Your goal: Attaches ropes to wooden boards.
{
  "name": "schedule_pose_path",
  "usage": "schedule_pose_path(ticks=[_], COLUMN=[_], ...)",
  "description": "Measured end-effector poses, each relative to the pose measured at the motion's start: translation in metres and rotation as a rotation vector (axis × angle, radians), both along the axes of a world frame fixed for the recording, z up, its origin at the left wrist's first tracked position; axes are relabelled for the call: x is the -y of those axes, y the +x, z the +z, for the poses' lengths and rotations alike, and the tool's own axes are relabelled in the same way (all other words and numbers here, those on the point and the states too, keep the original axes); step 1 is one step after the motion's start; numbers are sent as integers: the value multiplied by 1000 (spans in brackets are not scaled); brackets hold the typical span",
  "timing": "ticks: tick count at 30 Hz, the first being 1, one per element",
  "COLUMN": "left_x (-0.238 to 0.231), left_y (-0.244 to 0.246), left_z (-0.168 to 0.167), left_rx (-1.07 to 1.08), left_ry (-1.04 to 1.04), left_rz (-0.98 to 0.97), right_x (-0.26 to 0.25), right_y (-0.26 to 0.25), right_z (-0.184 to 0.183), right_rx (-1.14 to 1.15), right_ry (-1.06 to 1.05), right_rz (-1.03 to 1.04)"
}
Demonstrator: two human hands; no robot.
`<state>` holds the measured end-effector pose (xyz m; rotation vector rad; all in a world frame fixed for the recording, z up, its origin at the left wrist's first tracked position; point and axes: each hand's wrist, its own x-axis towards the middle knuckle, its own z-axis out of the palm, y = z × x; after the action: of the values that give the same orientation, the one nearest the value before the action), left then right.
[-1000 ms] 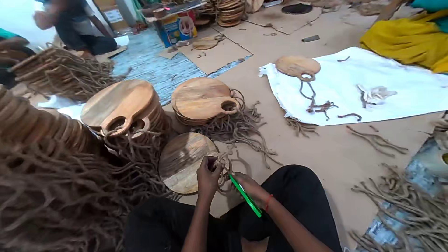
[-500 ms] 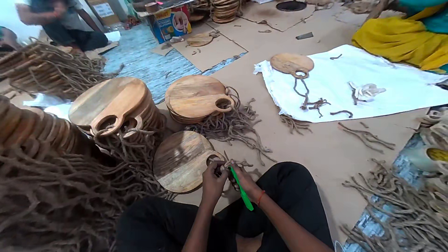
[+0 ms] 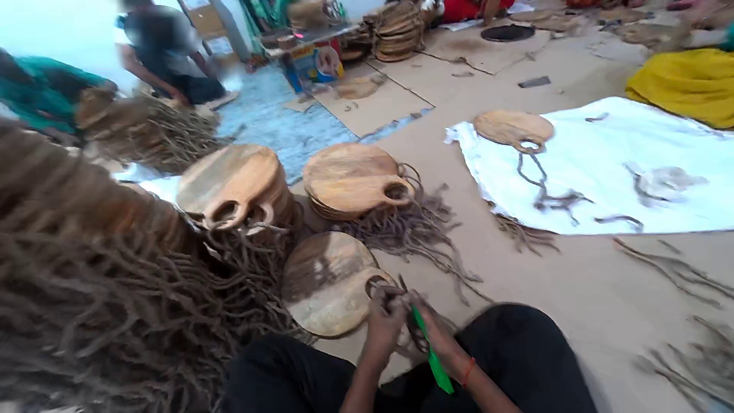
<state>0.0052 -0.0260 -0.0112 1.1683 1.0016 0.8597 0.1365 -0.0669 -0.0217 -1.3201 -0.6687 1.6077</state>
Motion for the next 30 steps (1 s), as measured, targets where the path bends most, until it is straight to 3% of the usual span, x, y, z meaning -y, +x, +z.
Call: schedule_pose_path(ticks=[6, 10, 16, 21, 27, 30], left_x=[-9, -4, -9, -12, -14, -14], left_y=[-11, -13, -10, -9, -19, -10], left_z=[-10, -4, -3, -2, 1, -7], left_rx=[295, 314, 111, -31, -122, -38], left_ry=[18, -45, 129, 269, 119, 64], left_rz=[-335, -437, -258, -200, -109, -96], right_x=[1, 4, 6, 7, 10, 9], right_y=[9, 10, 6, -1, 2, -6], right_z=[0, -10, -5, -5, 1, 2], right_rx=[-257, -296, -138, -151, -166, -275], right_ry=[48, 114, 131, 150, -72, -159], right_rz=[241, 273, 101, 10, 191, 131])
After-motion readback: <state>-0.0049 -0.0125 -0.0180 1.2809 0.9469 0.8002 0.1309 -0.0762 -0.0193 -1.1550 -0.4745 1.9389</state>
